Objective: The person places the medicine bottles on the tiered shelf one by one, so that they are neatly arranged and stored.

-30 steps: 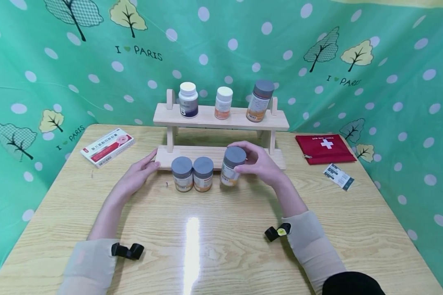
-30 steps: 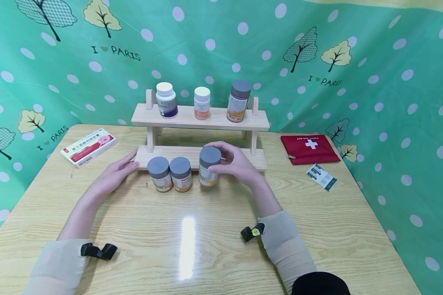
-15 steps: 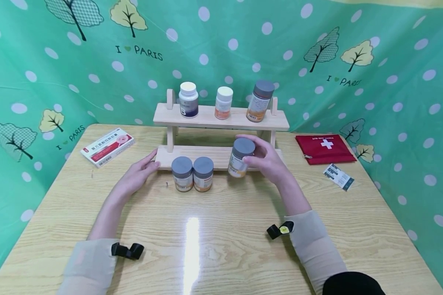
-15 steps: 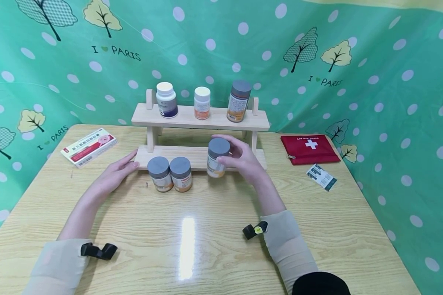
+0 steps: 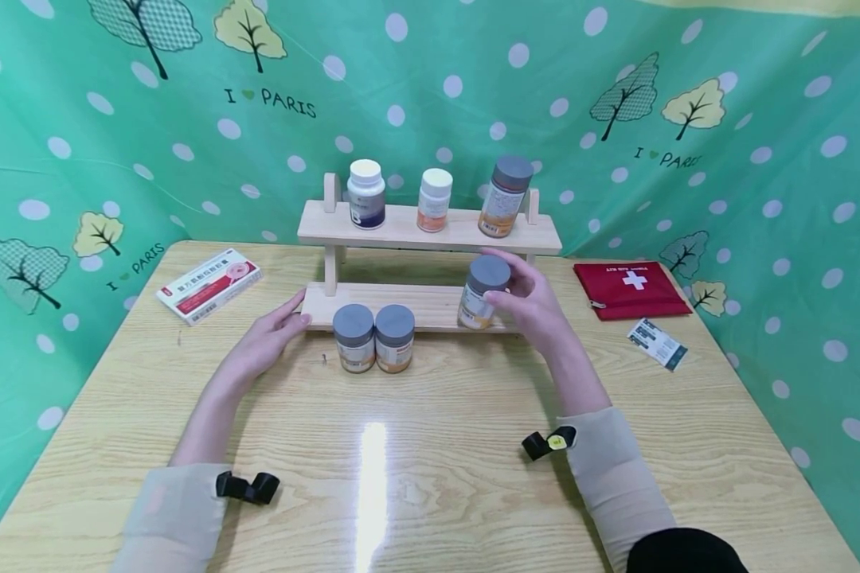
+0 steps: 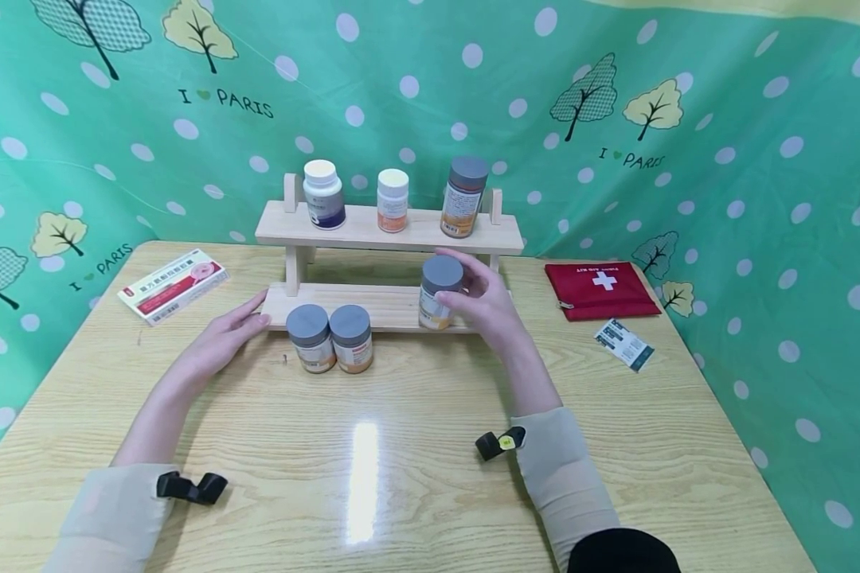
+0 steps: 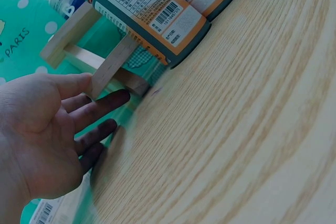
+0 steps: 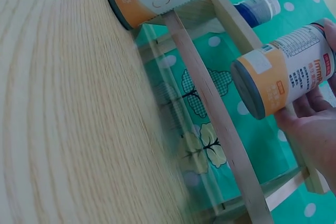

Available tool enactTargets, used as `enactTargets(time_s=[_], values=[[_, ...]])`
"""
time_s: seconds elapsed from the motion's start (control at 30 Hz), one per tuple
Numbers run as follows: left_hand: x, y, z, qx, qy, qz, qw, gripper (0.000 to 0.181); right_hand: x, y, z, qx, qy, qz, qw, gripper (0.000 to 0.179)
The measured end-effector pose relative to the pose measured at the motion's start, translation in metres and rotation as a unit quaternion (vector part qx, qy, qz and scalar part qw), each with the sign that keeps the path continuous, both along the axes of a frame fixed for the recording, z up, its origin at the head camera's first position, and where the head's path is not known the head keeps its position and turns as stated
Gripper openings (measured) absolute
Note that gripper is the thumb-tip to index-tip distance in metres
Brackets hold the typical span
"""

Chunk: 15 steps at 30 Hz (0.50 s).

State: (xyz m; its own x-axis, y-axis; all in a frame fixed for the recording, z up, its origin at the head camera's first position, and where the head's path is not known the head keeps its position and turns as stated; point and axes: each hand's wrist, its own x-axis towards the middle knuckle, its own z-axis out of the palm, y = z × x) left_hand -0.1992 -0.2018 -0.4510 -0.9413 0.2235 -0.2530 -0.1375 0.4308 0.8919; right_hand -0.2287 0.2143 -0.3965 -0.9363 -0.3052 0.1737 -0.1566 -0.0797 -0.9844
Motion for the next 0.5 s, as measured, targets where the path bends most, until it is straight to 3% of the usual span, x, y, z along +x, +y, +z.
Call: enactTargets(time_s=[0.2, 0.5], values=[[-0.0001, -0.0002, -0.0002, -0.002, -0.003, 0.003, 1.0, 0.068, -0.0022, 0.003, -0.0007, -0.03, -0.021, -0.035, 0.9987, 0.06], [-0.0002, -0.0001, 0.0003, -0.004, -0.004, 0.002, 1.0, 0.068, -0.0044, 0.0064, -0.0002, -0.053, -0.041, -0.057, 0.9961, 0.062]])
